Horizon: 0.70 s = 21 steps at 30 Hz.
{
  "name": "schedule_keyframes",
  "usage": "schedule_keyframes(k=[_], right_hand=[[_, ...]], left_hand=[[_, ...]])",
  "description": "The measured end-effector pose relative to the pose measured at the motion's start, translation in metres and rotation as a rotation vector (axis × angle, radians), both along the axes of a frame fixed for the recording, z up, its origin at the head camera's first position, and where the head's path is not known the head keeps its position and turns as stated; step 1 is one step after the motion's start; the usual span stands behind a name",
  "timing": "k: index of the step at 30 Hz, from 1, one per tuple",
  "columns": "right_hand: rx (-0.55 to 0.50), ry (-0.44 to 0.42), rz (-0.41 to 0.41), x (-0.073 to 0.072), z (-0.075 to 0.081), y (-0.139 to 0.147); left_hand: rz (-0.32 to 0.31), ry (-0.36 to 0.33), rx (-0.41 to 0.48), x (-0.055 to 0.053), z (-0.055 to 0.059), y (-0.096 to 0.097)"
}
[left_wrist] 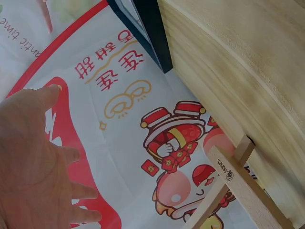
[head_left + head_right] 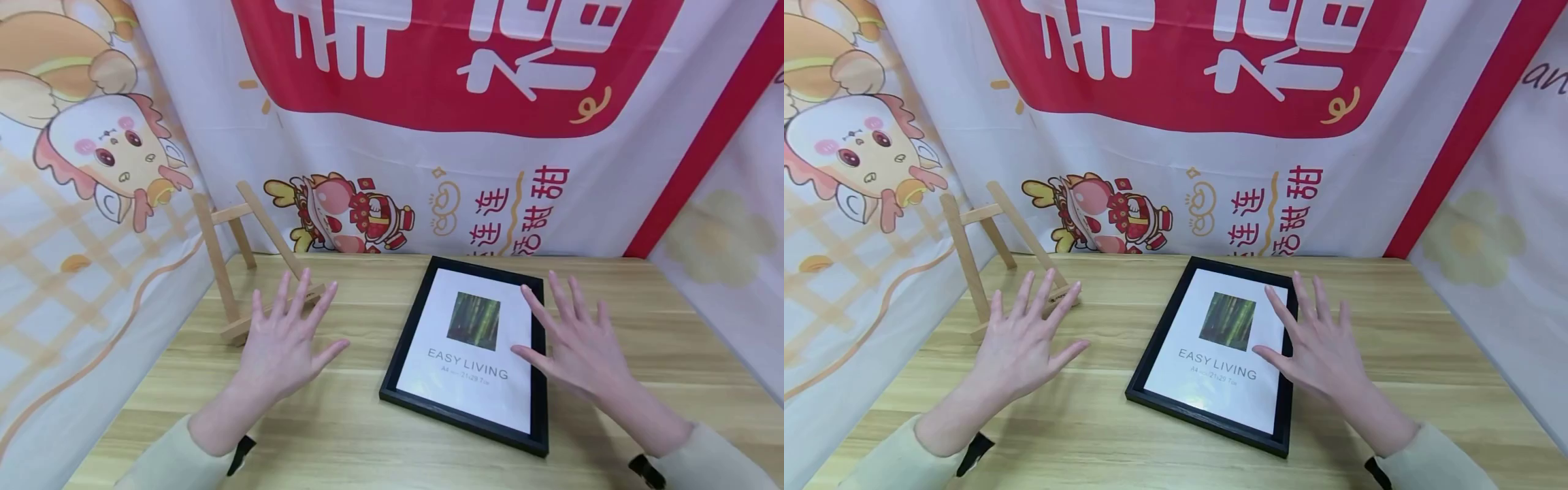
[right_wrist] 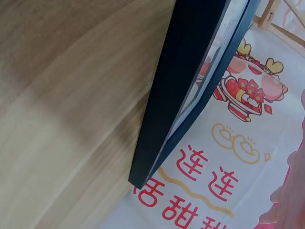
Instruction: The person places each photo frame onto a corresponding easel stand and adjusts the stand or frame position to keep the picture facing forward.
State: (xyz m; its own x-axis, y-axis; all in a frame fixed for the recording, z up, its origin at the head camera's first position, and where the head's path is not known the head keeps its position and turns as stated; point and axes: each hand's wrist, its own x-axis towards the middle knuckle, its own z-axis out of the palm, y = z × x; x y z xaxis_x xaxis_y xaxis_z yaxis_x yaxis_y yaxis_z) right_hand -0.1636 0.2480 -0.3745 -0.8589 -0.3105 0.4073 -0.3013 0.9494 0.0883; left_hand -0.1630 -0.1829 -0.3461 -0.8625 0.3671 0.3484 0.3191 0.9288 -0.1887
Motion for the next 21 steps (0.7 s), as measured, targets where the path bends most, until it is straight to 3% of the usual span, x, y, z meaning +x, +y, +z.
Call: schedule_keyframes(k=[6, 15, 21], right_hand=[[0.008, 0.004, 0.008, -0.005, 0.004, 0.0], [-0.025, -0.021, 0.001, -0.009, 0.012, 0.006], [-0.069, -0.062, -0.045, -0.008, 0.014, 0.013]], left_hand=[[-0.011, -0.001, -0.003, -0.005, 0.002, 0.002], [-0.016, -0.013, -0.023, -0.015, 0.015, 0.009], [-0.047, -0.054, -0.024, -0.031, 0.022, 0.022]])
